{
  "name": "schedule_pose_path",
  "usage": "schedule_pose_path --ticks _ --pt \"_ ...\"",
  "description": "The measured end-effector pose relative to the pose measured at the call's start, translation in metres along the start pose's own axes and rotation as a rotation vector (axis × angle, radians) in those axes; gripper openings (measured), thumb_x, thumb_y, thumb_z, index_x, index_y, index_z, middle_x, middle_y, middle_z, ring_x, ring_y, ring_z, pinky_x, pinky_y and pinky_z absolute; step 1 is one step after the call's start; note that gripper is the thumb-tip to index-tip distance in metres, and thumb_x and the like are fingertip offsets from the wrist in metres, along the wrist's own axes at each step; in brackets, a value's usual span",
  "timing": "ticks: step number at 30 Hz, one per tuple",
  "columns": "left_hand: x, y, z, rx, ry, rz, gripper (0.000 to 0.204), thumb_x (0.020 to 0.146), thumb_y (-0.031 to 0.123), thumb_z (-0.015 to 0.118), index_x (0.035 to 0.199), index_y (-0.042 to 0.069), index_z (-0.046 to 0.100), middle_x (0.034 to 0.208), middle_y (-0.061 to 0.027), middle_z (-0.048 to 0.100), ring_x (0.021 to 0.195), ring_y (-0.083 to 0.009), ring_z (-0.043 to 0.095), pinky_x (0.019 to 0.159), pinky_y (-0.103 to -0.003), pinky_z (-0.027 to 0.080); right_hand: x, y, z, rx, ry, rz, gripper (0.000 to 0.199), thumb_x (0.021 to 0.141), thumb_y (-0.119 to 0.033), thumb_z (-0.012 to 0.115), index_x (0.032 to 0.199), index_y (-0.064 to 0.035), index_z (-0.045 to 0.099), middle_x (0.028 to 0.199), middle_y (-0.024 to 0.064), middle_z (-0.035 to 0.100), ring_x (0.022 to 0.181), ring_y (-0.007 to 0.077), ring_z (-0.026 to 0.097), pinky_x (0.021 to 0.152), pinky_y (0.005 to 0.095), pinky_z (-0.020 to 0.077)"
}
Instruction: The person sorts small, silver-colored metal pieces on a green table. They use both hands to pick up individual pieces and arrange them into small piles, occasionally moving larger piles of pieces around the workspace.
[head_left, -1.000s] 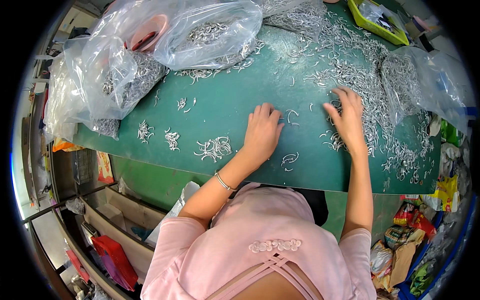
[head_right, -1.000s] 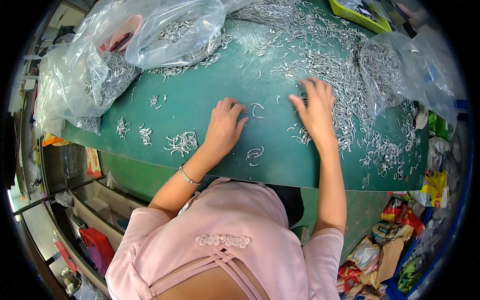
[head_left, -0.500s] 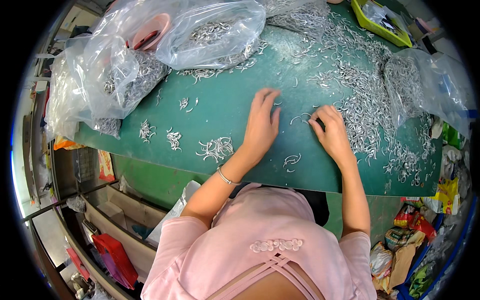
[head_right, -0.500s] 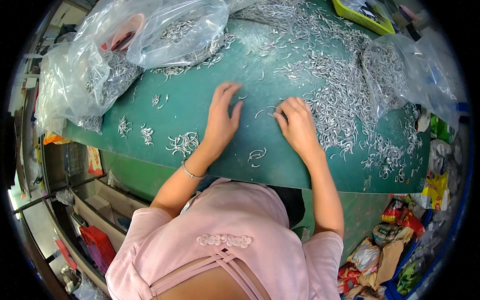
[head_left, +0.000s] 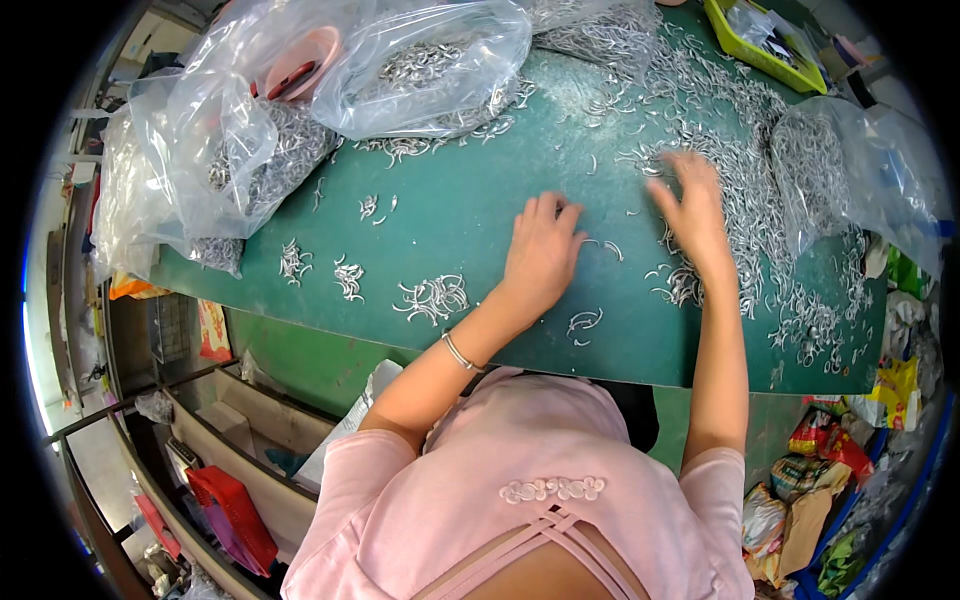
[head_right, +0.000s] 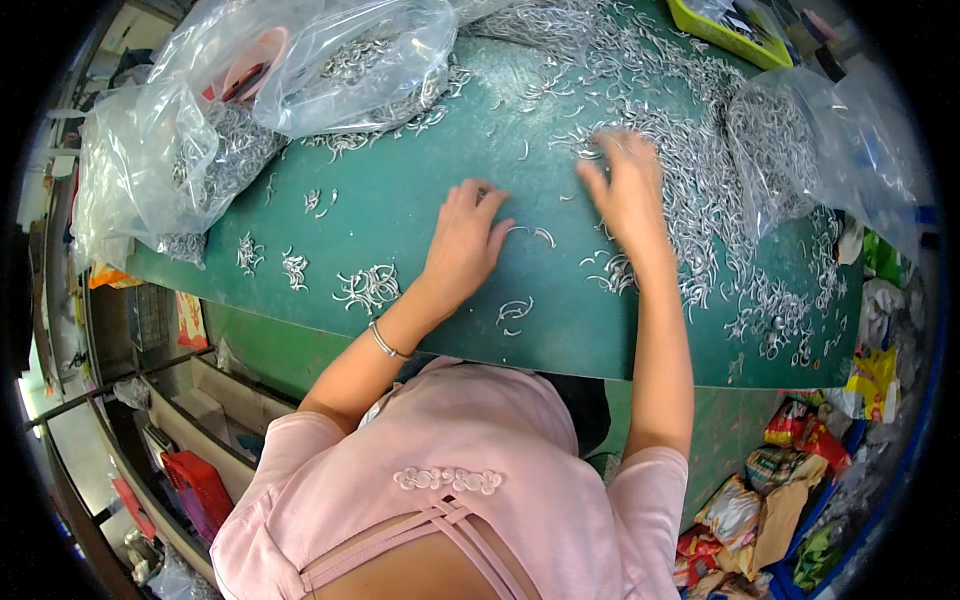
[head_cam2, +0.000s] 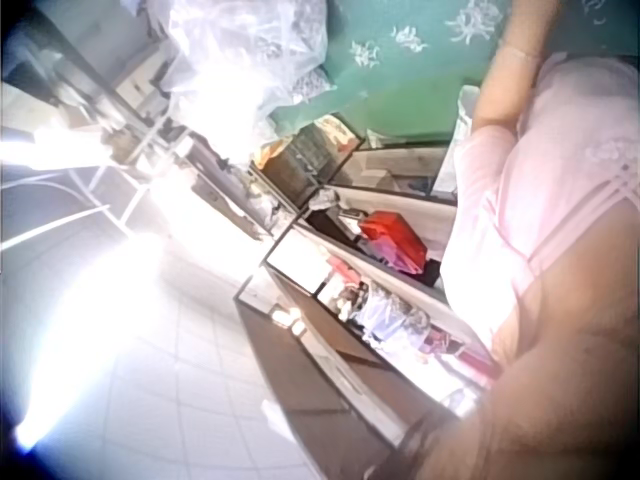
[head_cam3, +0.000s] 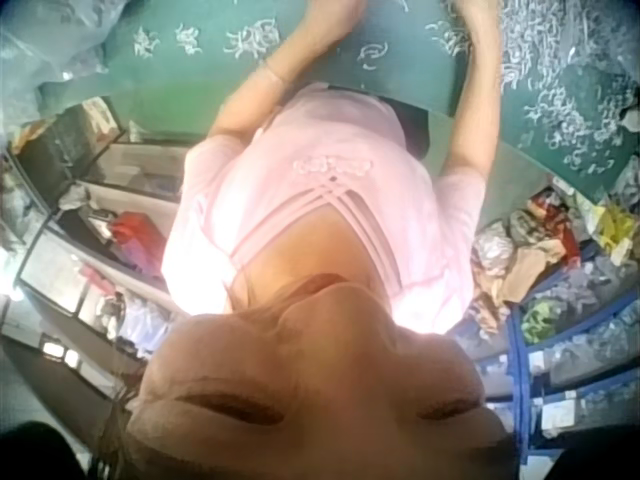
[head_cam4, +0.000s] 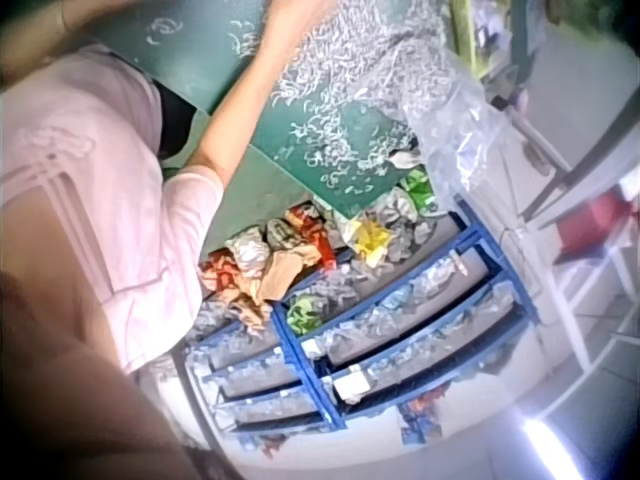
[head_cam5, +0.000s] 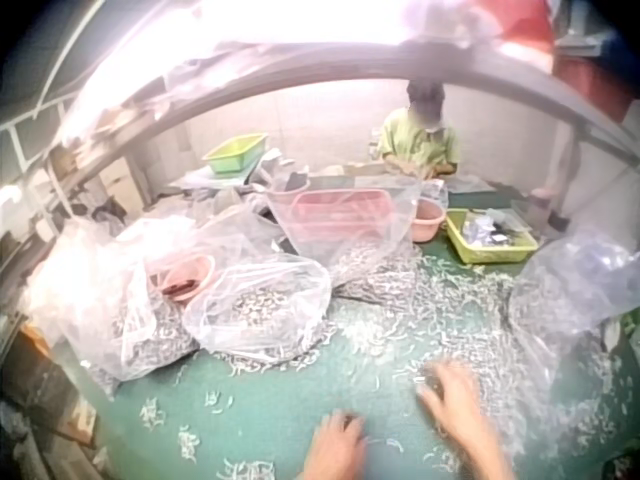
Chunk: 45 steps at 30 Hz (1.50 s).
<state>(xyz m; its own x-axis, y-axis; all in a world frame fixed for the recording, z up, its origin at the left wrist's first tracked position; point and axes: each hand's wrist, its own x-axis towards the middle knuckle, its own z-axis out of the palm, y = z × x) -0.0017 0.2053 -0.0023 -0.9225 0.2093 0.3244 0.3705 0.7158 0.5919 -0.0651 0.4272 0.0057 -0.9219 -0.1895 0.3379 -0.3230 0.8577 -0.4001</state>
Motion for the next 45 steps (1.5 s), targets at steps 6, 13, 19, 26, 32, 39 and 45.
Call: schedule_pose_path --ticks 6,13,19,26,32,39,45 --pt "0.007 -0.023 0.009 -0.028 -0.003 -0.059 0.02 0.082 0.0 0.064 0.102 0.002 0.063 0.096 -0.015 0.056 0.09 -0.035 0.057 0.078 -0.043 0.047 0.028 0.015 0.043 -0.391 0.015 0.227 0.051 0.087 -0.036 0.067 0.127 -0.0064 0.058 0.141 0.0233 0.044 0.131 0.0434 0.037 0.103 0.0562 0.0329" --pt "0.007 -0.021 0.002 -0.071 -0.011 -0.164 0.019 0.085 -0.003 0.058 0.103 0.001 0.062 0.091 -0.0158 0.056 0.08 -0.0344 0.059 0.071 -0.042 0.048 -0.031 -0.044 0.017 0.003 -0.235 -0.286 0.035 0.082 -0.017 0.07 0.115 -0.0054 0.063 0.134 0.0132 0.052 0.13 0.0342 0.043 0.105 0.0482 0.0356" --pt "0.009 -0.023 -0.002 -0.176 0.047 -0.168 0.019 0.086 -0.002 0.057 0.104 0.001 0.062 0.089 -0.0151 0.056 0.077 -0.0313 0.058 0.07 -0.039 0.047 -0.027 -0.027 0.0 0.325 -0.19 -0.036 0.021 0.081 -0.005 0.068 0.102 -0.0024 0.066 0.114 0.0128 0.062 0.114 0.0316 0.054 0.097 0.0419 0.0411" --pt "0.009 -0.018 -0.002 -0.166 0.013 -0.15 0.019 0.086 -0.004 0.056 0.104 0.0 0.062 0.09 -0.0158 0.056 0.079 -0.0314 0.059 0.072 -0.038 0.048 0.0 -0.026 0.029 -0.098 -0.07 -0.048 0.057 0.084 -0.029 0.07 0.132 -0.0031 0.051 0.143 0.0196 0.042 0.132 0.0403 0.037 0.105 0.0499 0.0337" --pt "0.007 -0.027 -0.006 -0.206 0.063 -0.165 0.021 0.087 -0.005 0.055 0.106 -0.001 0.062 0.097 -0.0175 0.055 0.086 -0.0336 0.058 0.077 -0.039 0.047 -0.045 -0.054 -0.004 0.107 -0.427 -0.246 0.053 0.079 -0.022 0.075 0.125 -0.003 0.056 0.139 0.0164 0.046 0.132 0.0394 0.039 0.107 0.0484 0.0332" --pt "0.009 -0.011 -0.01 -0.167 0.003 -0.165 0.037 0.084 -0.004 0.061 0.12 0.003 0.056 0.121 -0.0195 0.047 0.112 -0.0376 0.05 0.095 -0.041 0.042 -0.054 -0.069 -0.014 0.097 -0.118 -0.163 0.041 0.076 -0.013 0.074 0.114 -0.0049 0.061 0.124 0.0114 0.055 0.121 0.0331 0.05 0.1 0.046 0.0378" --pt "-0.011 -0.004 -0.014 -0.142 0.002 -0.169 0.046 0.082 -0.001 0.066 0.125 0.003 0.052 0.12 -0.0185 0.049 0.113 -0.0376 0.049 0.097 -0.042 0.042 -0.05 -0.036 -0.001 0.076 0.01 -0.028 0.019 0.079 -0.004 0.069 0.097 -0.0037 0.064 0.097 0.0116 0.062 0.092 0.0315 0.057 0.083 0.0419 0.0441"
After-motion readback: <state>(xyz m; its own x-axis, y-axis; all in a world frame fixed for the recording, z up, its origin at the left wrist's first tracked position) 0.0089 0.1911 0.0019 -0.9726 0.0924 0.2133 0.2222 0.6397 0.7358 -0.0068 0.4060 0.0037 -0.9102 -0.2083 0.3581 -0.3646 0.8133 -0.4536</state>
